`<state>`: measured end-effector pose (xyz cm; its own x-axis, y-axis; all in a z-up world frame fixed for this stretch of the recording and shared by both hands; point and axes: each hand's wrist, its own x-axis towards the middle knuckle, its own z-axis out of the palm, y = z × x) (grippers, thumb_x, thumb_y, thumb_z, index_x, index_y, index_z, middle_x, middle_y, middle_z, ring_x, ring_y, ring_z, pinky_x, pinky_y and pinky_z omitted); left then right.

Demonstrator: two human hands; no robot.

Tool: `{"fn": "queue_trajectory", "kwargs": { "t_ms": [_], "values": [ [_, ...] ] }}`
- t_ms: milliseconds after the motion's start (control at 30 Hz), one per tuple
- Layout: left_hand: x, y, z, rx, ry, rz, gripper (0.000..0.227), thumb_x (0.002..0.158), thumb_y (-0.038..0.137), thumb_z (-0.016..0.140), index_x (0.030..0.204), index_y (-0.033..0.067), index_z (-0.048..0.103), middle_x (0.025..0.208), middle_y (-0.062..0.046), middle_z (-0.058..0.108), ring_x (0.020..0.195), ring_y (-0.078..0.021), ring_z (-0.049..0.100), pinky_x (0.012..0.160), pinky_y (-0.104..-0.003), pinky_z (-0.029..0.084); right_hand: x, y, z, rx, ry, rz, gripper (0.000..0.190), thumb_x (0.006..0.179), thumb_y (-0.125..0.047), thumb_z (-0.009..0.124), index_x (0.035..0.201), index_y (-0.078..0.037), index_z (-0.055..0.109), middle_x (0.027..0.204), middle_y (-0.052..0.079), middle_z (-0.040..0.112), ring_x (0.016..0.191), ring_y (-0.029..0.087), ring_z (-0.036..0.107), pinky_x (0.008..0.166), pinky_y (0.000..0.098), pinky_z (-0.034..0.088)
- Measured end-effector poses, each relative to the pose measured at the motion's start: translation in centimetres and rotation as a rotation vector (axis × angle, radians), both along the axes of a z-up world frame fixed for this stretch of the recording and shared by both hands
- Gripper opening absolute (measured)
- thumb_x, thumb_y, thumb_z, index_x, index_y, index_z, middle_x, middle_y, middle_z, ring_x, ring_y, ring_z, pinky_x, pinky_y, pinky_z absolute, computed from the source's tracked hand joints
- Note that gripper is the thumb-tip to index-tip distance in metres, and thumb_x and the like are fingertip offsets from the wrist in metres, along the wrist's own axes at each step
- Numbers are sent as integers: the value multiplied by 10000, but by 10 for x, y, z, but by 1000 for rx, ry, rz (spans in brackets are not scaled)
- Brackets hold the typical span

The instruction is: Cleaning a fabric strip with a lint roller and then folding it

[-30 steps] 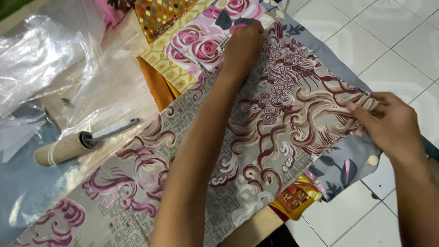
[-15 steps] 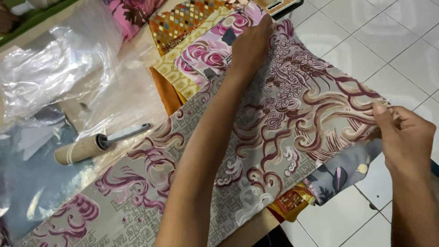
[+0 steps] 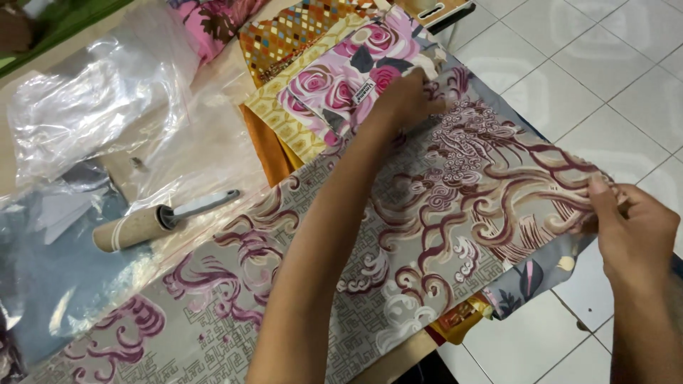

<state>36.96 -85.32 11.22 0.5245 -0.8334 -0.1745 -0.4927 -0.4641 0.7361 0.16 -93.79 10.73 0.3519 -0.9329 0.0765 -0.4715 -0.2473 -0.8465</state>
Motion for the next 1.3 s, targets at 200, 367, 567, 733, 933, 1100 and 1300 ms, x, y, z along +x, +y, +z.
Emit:
{"fn": "queue_trajectory", "kwargs": {
  "t_ms": [200,367,567,733,933,1100,1300],
  "values": [
    [11,22,-7,242,-159,-133,568,852,646,702,1012,106,629,1041,-96,686,903,-253,651,725,-384,489,-6,1,-23,61,-71,46,387,1294,-276,679,973,-75,599,856,-36,513,818,80,469,665,269,375],
    [19,55,18,383,-213,-216,669,829,779,578,829,110,576,887,-66,660,788,-205,619,778,-369,511,-4,-1,-29,54,-91,45,405,1312,-263,638,960,-92,532,855,-26,498,796,84,446,663,282,358],
    [13,98,80,738,-178,-203,1059,754,870,442,1395,40,587,1529,-152,529,1395,-357,522,1123,-523,421,-8,-3,-40,130,-54,26,329,1292,-318,627,1035,-113,603,869,-15,569,739,88,489,585,281,389],
    [1,68,79,755,-259,-170,1124,796,910,411,1446,3,542,1532,-203,504,1384,-388,509,1105,-483,437,-5,6,-40,177,-208,40,429,1235,-372,676,913,-136,518,699,56,532,512,154,524,402,282,337],
    [-1,-22,-1,239,-290,-210,784,873,711,608,1270,37,560,1234,-165,681,1056,-322,688,820,-446,604,-2,34,-17,403,-115,18,300,1080,-302,722,1174,-27,647,886,153,702,622,224,662,458,250,432],
    [2,-56,-29,88,-238,4,950,749,447,910,1464,93,395,1342,-234,609,1130,-425,673,872,-528,619,2,47,-8,459,-94,27,236,1126,-221,635,1132,14,638,881,173,678,635,306,678,480,314,419],
    [16,-63,-26,-33,-213,-93,285,804,288,764,997,77,759,1003,-136,763,919,-315,723,691,-421,600,-5,44,-10,440,-160,28,285,1154,-197,622,1044,65,637,701,256,632,589,315,636,487,349,432]
  ]
}}
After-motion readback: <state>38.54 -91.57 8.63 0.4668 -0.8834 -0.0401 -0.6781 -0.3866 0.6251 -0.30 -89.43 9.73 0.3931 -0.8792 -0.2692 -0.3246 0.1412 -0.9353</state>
